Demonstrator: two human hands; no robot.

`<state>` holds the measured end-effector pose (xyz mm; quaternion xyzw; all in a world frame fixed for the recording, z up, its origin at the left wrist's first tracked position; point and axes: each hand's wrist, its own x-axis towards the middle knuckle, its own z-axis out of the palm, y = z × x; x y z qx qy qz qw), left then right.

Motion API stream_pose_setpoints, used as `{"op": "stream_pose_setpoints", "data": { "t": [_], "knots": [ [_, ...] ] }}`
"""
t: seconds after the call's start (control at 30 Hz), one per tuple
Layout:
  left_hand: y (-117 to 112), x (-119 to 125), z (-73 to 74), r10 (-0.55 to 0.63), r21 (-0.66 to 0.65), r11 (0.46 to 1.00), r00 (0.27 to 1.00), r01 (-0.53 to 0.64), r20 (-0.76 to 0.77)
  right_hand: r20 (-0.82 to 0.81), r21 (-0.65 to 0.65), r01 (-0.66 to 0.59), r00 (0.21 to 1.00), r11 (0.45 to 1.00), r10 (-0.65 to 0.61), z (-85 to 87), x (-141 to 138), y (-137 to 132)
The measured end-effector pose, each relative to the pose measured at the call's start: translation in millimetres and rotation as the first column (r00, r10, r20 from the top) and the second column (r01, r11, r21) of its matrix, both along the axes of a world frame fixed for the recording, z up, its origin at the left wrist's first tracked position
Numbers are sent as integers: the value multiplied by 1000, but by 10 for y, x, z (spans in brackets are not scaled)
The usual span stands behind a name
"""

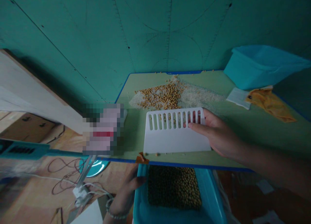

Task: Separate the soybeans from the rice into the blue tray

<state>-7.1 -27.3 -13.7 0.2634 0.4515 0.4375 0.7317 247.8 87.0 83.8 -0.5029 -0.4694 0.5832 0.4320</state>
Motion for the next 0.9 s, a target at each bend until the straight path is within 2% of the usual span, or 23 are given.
{"op": "stream_pose_setpoints", "data": {
  "t": [0.13,0.23,0.37,0.4,0.5,0.53,0.57,0.67,0.73,0.9],
  "knots": [
    [-17,-6,18,23,5,1000,1000,-23,-7,25,25,-8,1000,1000,8,-5,12,-8],
    [-47,-32,-1,37,-37,999,999,-37,-6,20,8,-19,1000,1000,18,2,25,-21],
    [-12,-159,-141,38,-95,995,999,-38,1,41,-5,-31,999,1000,31,19,34,-35],
    [17,-208,-195,37,-98,994,999,-40,-30,60,-4,-32,998,999,32,24,34,-38],
    [114,-336,-347,-102,-100,991,977,85,-186,104,9,-42,994,999,41,49,33,-53],
    [134,-357,-380,-84,-65,995,969,71,-233,114,14,-52,992,999,51,61,33,-61],
    [143,-364,-401,-7,-19,1000,963,2,-271,125,18,-63,990,998,60,75,33,-71],
    [120,-328,-392,77,-65,993,958,-99,-277,147,25,-84,986,996,79,109,38,-110],
    [100,-294,-350,84,-97,989,960,-114,-265,151,17,-88,985,996,85,117,44,-139],
    [98,-271,-280,82,-82,991,969,-104,-235,129,-1,-82,988,997,81,96,64,-202]
  ]
}}
